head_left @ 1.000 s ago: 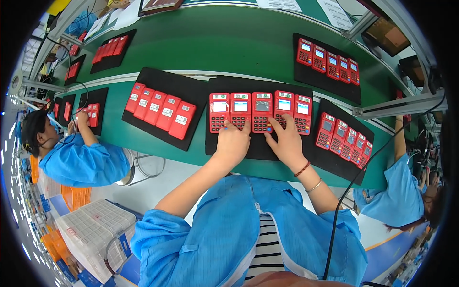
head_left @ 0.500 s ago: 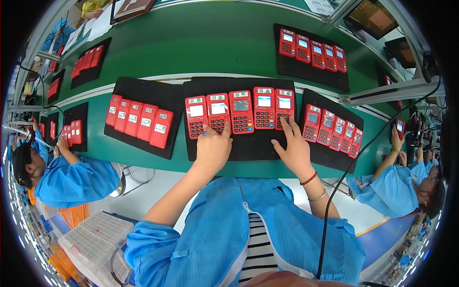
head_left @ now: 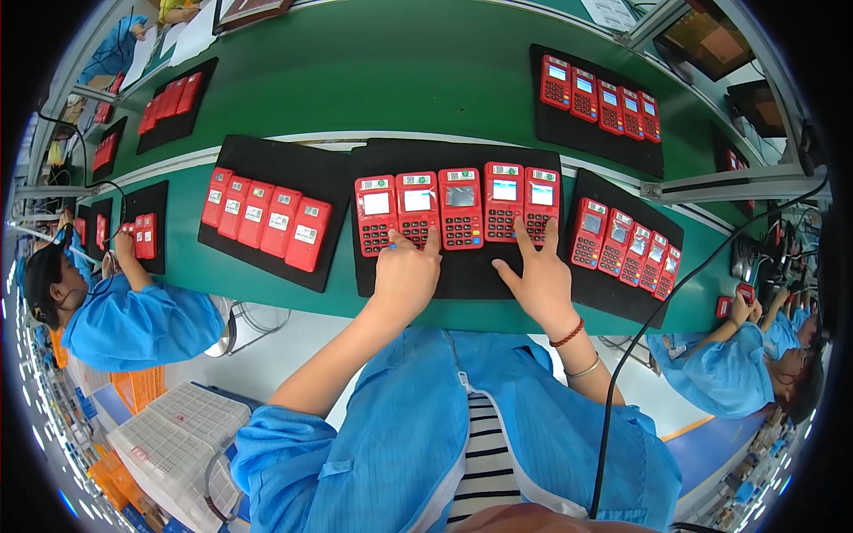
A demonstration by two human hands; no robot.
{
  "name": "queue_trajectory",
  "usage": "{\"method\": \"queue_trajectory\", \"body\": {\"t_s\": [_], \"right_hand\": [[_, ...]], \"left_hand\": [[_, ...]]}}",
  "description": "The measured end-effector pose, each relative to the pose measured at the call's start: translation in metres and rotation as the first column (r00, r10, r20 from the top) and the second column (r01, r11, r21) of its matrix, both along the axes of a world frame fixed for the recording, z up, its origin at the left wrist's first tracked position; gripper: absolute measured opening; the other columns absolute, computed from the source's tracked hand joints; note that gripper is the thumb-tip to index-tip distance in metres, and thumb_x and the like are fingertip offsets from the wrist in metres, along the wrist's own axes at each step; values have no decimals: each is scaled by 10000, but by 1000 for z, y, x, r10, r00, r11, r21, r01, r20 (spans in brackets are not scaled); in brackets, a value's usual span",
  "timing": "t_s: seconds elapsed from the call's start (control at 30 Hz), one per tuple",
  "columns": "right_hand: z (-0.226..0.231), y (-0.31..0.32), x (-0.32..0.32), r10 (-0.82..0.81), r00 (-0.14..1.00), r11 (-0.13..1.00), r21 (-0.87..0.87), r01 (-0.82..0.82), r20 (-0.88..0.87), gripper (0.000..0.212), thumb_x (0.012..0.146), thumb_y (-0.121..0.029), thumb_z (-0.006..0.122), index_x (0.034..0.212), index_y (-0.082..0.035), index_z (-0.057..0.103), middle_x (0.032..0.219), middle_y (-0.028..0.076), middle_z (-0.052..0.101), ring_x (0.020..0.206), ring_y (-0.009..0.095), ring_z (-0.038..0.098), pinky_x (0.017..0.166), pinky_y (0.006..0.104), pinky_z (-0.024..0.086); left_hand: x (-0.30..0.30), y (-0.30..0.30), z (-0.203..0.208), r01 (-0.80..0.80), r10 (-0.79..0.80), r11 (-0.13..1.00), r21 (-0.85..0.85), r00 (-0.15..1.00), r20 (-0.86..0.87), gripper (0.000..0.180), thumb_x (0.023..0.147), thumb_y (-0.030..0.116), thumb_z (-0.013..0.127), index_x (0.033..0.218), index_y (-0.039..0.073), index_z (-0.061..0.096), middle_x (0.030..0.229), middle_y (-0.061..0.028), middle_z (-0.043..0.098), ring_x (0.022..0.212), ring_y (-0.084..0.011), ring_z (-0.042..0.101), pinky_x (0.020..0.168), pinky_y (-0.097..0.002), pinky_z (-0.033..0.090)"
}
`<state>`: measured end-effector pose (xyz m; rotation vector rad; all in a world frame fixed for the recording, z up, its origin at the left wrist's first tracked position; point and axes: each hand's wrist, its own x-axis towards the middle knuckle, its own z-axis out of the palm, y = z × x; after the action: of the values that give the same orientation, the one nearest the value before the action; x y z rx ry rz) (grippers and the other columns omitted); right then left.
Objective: The person inspects and tests handheld electronic devices by hand on a production line.
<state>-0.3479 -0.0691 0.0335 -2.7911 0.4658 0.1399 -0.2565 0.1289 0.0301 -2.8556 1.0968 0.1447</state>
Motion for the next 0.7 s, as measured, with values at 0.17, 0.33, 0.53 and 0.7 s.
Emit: {"method": "queue_trajectory", "body": {"t_s": [0.17,0.33,0.53,0.7], "right_hand": [[5,-1,-2,-3,1000,999,41,4,-24,731,834,-390,700,1459,-147,408,1432,378,308,786,391,694,619,360,575],[3,0,0,5,1000,999,46,-4,-22,740,836,-354,700,1472,-147,383,1442,385,284,765,401,692,626,367,578],[0,-1,-3,4,1000,997,77,-2,-26,741,843,-324,691,1482,-142,363,1447,403,255,750,408,689,632,371,579],[4,0,-1,3,997,996,93,5,-81,740,846,-307,687,1485,-130,356,1449,408,244,741,399,691,631,369,578]], "left_hand": [[0,4,-2,19,-19,1000,-5,1000,23,428,901,270,603,1283,78,607,1022,-429,597,591,-334,686,550,-367,547],[1,2,-4,38,-41,997,71,998,47,423,906,256,595,1287,74,605,1021,-428,598,592,-328,688,555,-362,548],[0,3,-4,58,-62,997,50,996,68,422,907,257,590,1289,76,605,1020,-420,605,598,-328,690,554,-360,547],[3,4,-2,40,-40,998,40,999,8,414,917,257,579,1288,76,605,1030,-418,604,603,-328,692,556,-361,548]]}}
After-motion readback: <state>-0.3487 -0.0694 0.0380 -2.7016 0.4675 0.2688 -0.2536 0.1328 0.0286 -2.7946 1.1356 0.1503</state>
